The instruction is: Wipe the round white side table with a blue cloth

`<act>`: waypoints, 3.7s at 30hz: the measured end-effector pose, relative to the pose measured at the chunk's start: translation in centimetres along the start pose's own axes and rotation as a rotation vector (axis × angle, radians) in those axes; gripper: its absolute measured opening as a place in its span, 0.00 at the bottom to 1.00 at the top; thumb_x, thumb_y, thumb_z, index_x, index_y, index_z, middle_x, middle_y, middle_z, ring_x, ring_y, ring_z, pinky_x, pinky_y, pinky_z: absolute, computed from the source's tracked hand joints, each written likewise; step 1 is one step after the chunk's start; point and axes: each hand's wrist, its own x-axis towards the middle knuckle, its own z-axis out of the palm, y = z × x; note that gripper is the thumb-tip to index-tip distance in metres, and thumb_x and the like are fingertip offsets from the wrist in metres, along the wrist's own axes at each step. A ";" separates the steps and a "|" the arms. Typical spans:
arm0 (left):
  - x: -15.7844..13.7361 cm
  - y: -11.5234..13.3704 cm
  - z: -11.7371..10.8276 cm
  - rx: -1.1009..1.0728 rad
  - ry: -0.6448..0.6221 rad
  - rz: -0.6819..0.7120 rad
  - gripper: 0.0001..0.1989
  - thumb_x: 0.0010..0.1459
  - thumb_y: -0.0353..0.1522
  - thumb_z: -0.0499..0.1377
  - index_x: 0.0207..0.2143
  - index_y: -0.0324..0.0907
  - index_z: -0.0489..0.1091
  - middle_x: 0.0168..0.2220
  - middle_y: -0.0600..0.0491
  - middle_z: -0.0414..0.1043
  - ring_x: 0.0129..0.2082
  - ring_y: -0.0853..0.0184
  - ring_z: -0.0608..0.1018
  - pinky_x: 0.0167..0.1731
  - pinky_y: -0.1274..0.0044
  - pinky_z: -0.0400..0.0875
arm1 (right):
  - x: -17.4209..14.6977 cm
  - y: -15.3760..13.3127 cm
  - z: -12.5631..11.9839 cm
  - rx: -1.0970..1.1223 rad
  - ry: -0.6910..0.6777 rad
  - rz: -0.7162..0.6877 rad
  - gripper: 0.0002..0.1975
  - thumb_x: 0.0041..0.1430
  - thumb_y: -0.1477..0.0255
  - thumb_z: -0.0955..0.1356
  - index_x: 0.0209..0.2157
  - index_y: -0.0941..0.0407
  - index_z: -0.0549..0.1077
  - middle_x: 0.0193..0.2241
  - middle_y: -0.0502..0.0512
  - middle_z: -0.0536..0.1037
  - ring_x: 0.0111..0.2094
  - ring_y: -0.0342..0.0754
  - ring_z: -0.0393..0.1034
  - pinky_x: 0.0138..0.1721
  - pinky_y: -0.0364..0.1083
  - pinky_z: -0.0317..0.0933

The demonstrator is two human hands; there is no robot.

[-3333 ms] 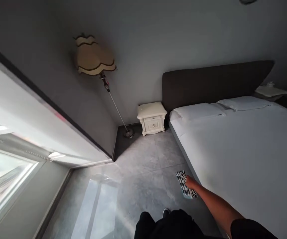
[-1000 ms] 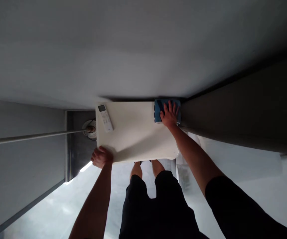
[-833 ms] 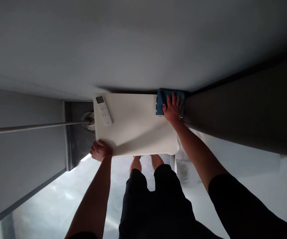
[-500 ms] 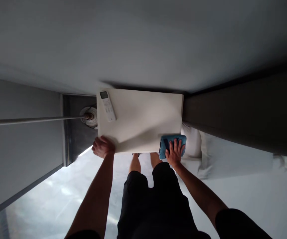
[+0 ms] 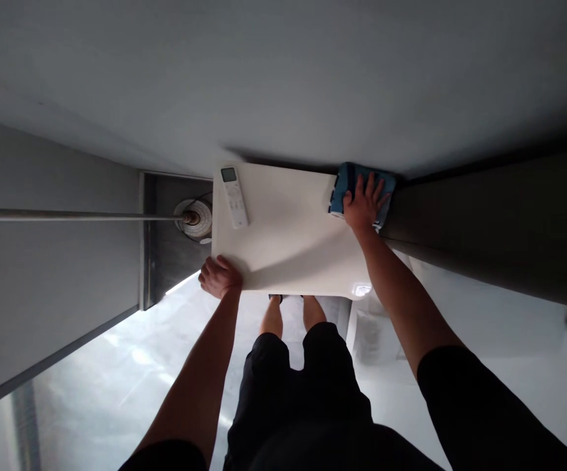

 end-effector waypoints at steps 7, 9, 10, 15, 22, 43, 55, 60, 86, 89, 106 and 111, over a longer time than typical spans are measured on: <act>-0.2 0.1 -0.4 -0.030 -0.031 -0.023 0.26 0.79 0.43 0.50 0.65 0.38 0.77 0.59 0.32 0.78 0.62 0.41 0.75 0.61 0.52 0.69 | -22.5 -0.8 0.7 0.039 -0.209 -0.140 0.35 0.76 0.60 0.62 0.78 0.59 0.67 0.83 0.70 0.52 0.83 0.79 0.37 0.75 0.84 0.40; -0.2 0.1 -0.5 -0.043 -0.029 -0.022 0.26 0.78 0.44 0.51 0.65 0.39 0.77 0.59 0.33 0.78 0.62 0.41 0.75 0.61 0.53 0.68 | -29.5 -1.2 1.4 0.069 -0.274 -0.165 0.33 0.75 0.60 0.63 0.76 0.55 0.71 0.81 0.69 0.58 0.82 0.80 0.40 0.75 0.85 0.40; -0.3 0.1 -0.5 -0.047 -0.027 -0.018 0.27 0.78 0.44 0.50 0.65 0.39 0.77 0.60 0.33 0.78 0.62 0.41 0.75 0.61 0.53 0.68 | -31.6 -1.4 1.7 0.074 -0.302 -0.166 0.32 0.75 0.58 0.64 0.75 0.51 0.73 0.80 0.66 0.61 0.82 0.80 0.42 0.74 0.85 0.41; -0.4 -0.1 -0.3 -0.048 -0.031 -0.018 0.29 0.78 0.44 0.49 0.66 0.37 0.76 0.62 0.33 0.77 0.63 0.41 0.75 0.63 0.54 0.67 | -24.5 -3.8 1.0 0.074 -0.290 -0.269 0.34 0.74 0.57 0.65 0.76 0.54 0.72 0.82 0.66 0.57 0.82 0.82 0.40 0.76 0.84 0.37; -0.4 0.2 -0.5 -0.049 -0.023 -0.031 0.28 0.78 0.44 0.50 0.66 0.38 0.77 0.62 0.34 0.78 0.63 0.41 0.75 0.62 0.55 0.67 | -1.2 -11.3 -2.3 -0.013 -0.140 -0.117 0.35 0.84 0.64 0.50 0.82 0.69 0.51 0.83 0.80 0.39 0.83 0.74 0.33 0.73 0.85 0.36; -0.5 0.4 -1.0 -0.092 -0.089 -0.059 0.29 0.78 0.44 0.51 0.69 0.36 0.74 0.66 0.31 0.74 0.66 0.39 0.72 0.66 0.51 0.63 | -3.0 -15.1 -0.6 0.056 -0.096 -0.170 0.37 0.81 0.61 0.59 0.83 0.60 0.55 0.84 0.70 0.45 0.83 0.76 0.32 0.75 0.86 0.28; -0.5 0.3 -0.9 -0.101 -0.076 -0.044 0.30 0.78 0.44 0.50 0.69 0.34 0.75 0.65 0.31 0.75 0.66 0.39 0.72 0.66 0.52 0.63 | -32.0 -9.9 0.2 0.077 -0.489 -0.407 0.33 0.77 0.51 0.62 0.77 0.44 0.71 0.81 0.54 0.59 0.83 0.76 0.44 0.78 0.82 0.40; -0.6 0.2 -0.8 -0.103 -0.066 -0.044 0.28 0.78 0.43 0.51 0.69 0.36 0.75 0.64 0.31 0.76 0.65 0.40 0.73 0.65 0.52 0.65 | -21.0 -12.6 -0.7 0.086 -0.393 -0.498 0.36 0.78 0.56 0.63 0.81 0.53 0.64 0.84 0.64 0.50 0.84 0.77 0.35 0.76 0.85 0.33; 8.8 11.9 -2.1 -0.360 -0.297 0.599 0.39 0.65 0.41 0.72 0.73 0.37 0.67 0.65 0.29 0.70 0.65 0.39 0.75 0.63 0.55 0.72 | -20.5 -15.2 1.0 0.130 -0.183 -0.349 0.37 0.78 0.56 0.61 0.80 0.57 0.63 0.84 0.66 0.47 0.83 0.79 0.32 0.76 0.86 0.29; 9.9 9.5 -3.7 -0.357 -0.415 0.583 0.44 0.60 0.36 0.73 0.75 0.35 0.64 0.63 0.30 0.72 0.65 0.39 0.75 0.63 0.56 0.72 | -10.6 -18.2 0.8 0.086 -0.069 -0.274 0.38 0.79 0.57 0.59 0.82 0.58 0.58 0.84 0.69 0.46 0.83 0.77 0.33 0.74 0.87 0.31; -7.1 -23.2 -13.5 -1.021 -1.107 -0.130 0.39 0.53 0.40 0.71 0.67 0.39 0.73 0.38 0.54 0.73 0.34 0.67 0.73 0.35 0.73 0.71 | -30.3 -21.9 0.9 0.101 -0.334 -0.557 0.36 0.76 0.56 0.65 0.79 0.54 0.67 0.83 0.65 0.53 0.83 0.78 0.37 0.77 0.83 0.27; -9.9 -25.4 -12.7 -0.920 -1.101 -0.062 0.32 0.54 0.37 0.70 0.62 0.40 0.75 0.41 0.53 0.74 0.35 0.67 0.73 0.37 0.73 0.72 | -15.0 -27.4 0.0 0.079 -0.126 -0.470 0.38 0.78 0.57 0.62 0.81 0.59 0.61 0.84 0.70 0.48 0.83 0.80 0.35 0.75 0.86 0.28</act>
